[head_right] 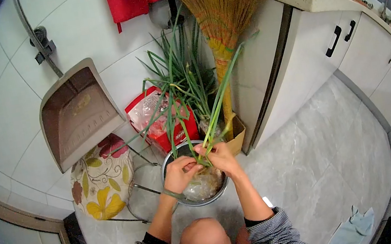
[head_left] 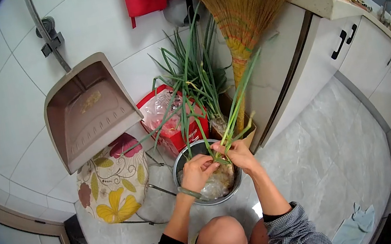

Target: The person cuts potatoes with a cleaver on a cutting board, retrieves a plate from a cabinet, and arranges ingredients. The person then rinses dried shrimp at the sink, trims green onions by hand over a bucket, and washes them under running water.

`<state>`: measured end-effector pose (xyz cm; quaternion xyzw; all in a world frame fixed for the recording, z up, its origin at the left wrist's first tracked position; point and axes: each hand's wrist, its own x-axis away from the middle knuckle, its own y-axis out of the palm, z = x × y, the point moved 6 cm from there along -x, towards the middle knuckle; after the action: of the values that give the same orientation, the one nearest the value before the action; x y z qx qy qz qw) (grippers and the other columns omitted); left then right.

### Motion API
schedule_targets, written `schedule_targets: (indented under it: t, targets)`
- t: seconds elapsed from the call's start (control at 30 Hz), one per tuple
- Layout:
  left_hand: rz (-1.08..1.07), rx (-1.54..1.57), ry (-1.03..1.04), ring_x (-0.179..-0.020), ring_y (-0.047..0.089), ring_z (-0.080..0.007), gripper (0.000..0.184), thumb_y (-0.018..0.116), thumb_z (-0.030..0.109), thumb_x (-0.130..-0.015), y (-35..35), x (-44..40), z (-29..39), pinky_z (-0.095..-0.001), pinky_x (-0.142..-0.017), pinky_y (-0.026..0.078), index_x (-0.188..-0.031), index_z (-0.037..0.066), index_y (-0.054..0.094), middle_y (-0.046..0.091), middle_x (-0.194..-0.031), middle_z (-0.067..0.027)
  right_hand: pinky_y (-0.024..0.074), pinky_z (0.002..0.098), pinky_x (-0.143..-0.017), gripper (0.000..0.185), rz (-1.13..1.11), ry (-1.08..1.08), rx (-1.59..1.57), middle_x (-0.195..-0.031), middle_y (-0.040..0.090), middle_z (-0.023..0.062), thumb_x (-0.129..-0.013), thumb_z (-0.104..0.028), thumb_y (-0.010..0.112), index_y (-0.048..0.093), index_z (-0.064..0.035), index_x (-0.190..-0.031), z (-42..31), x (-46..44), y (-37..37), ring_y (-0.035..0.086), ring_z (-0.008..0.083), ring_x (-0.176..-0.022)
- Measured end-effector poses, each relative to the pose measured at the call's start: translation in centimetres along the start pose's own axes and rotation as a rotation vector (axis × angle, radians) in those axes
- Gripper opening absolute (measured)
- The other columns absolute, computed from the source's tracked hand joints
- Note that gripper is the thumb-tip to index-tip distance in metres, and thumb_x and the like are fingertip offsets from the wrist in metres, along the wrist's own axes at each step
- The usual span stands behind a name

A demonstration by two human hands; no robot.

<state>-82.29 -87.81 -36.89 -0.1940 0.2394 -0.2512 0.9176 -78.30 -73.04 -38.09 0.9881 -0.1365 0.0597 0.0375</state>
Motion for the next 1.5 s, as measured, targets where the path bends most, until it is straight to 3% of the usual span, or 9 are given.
schedule_targets:
  t: [0.17, 0.3, 0.37, 0.5, 0.67, 0.87, 1.2, 1.33, 1.5]
  targets:
    - [0.264, -0.210, -0.278, -0.060, 0.056, -0.0188, 0.020, 0.069, 0.020, -0.080, -3.5, -2.1, -1.4, -0.0286, -0.059, 0.046, -0.082, 0.000, 0.064, 0.060, -0.078, -0.0113, 0.0428, 0.0240, -0.057, 0.023, 0.058, 0.075, 0.154, -0.075, 0.063, -0.0003, -0.084, -0.022, 0.068, 0.069, -0.0007, -0.094, -0.4, 0.5, -0.9, 0.052, 0.0064, -0.064]
    - [0.416, -0.288, -0.096, -0.076, 0.058, -0.0266, 0.033, 0.070, 0.029, -0.077, -4.7, -6.5, 2.2, -0.0342, -0.072, 0.048, -0.092, 0.000, 0.062, 0.059, -0.086, -0.0125, 0.0397, 0.0235, -0.056, 0.025, 0.038, 0.047, 0.077, -0.073, 0.061, -0.0021, -0.085, -0.027, 0.067, 0.069, -0.0033, -0.092, 1.0, -0.1, -0.4, 0.050, 0.0062, -0.063]
    - [0.554, -0.705, -0.022, -0.089, 0.057, -0.0308, 0.050, 0.071, 0.040, -0.074, -4.3, -9.5, 2.4, -0.0383, -0.078, 0.048, -0.100, -0.002, 0.061, 0.058, -0.102, -0.0205, 0.0393, 0.0232, -0.056, 0.025, 0.039, 0.018, 0.066, -0.073, 0.061, -0.0019, -0.085, -0.027, 0.067, 0.068, -0.0031, -0.091, 1.5, -0.4, -0.4, 0.050, 0.0062, -0.062]
    - [0.156, -1.002, -0.244, -0.102, 0.054, -0.0377, 0.057, 0.069, 0.046, -0.073, -2.9, -14.5, -1.4, -0.0411, -0.085, 0.048, -0.100, -0.004, 0.062, 0.055, -0.110, -0.0252, 0.0396, 0.0227, -0.055, 0.024, 0.022, 0.018, 0.043, -0.073, 0.061, -0.0012, -0.085, -0.025, 0.066, 0.067, -0.0024, -0.092, 1.4, -0.2, -0.7, 0.050, 0.0058, -0.061]
    - [-0.295, -1.090, -0.395, -0.096, 0.063, -0.0297, 0.021, 0.059, 0.022, -0.083, -4.0, -19.2, -1.6, -0.0386, -0.078, 0.052, -0.095, 0.007, 0.068, 0.064, -0.101, -0.0140, 0.0383, 0.0204, -0.053, 0.023, 0.007, -0.009, 0.034, -0.073, 0.061, -0.0016, -0.086, -0.024, 0.065, 0.067, -0.0027, -0.094, 2.0, -0.4, -1.5, 0.050, 0.0050, -0.060]
    - [0.109, -1.299, 0.034, -0.082, 0.067, -0.0243, 0.015, 0.053, 0.008, -0.084, -3.7, -27.7, 2.2, -0.0341, -0.065, 0.055, -0.088, 0.006, 0.067, 0.064, -0.094, -0.0119, 0.0386, 0.0230, -0.053, 0.025, -0.003, -0.019, 0.041, -0.063, 0.055, -0.0027, -0.085, -0.025, 0.066, 0.067, -0.0008, -0.093, 2.3, -0.7, -1.4, 0.045, 0.0050, -0.057]
    - [0.190, -1.323, 0.635, -0.081, 0.066, -0.0210, 0.017, 0.056, 0.005, -0.077, 2.0, -35.2, -0.5, -0.0292, -0.053, 0.055, -0.094, 0.000, 0.057, 0.052, -0.101, -0.0107, 0.0392, 0.0262, -0.052, 0.029, 0.075, 0.041, 0.037, -0.057, 0.054, 0.0014, -0.087, -0.028, 0.063, 0.064, 0.0007, -0.083, 4.4, -1.3, -2.0, 0.048, 0.0067, -0.053]
    - [0.137, -1.093, 0.371, -0.099, 0.060, -0.0260, 0.031, 0.049, 0.000, -0.080, 1.1, -36.2, -3.2, -0.0340, -0.071, 0.055, -0.111, 0.000, 0.052, 0.047, -0.115, -0.0147, 0.0421, 0.0263, -0.052, 0.027, 0.049, 0.031, 0.072, -0.058, 0.056, 0.0019, -0.087, -0.025, 0.063, 0.065, 0.0017, -0.085, 4.9, -1.9, -1.2, 0.053, 0.0078, -0.055]
    - [-0.042, -0.485, 0.241, -0.109, 0.051, -0.0407, 0.079, 0.052, -0.012, -0.075, 0.2, -35.1, -6.2, -0.0428, -0.091, 0.043, -0.141, 0.005, 0.013, 0.041, -0.132, -0.0233, 0.0430, 0.0262, -0.052, 0.022, 0.087, 0.031, 0.119, -0.057, 0.058, 0.0024, -0.086, -0.024, 0.065, 0.067, -0.0013, -0.084, 4.9, -2.1, -0.9, 0.054, 0.0083, -0.053]
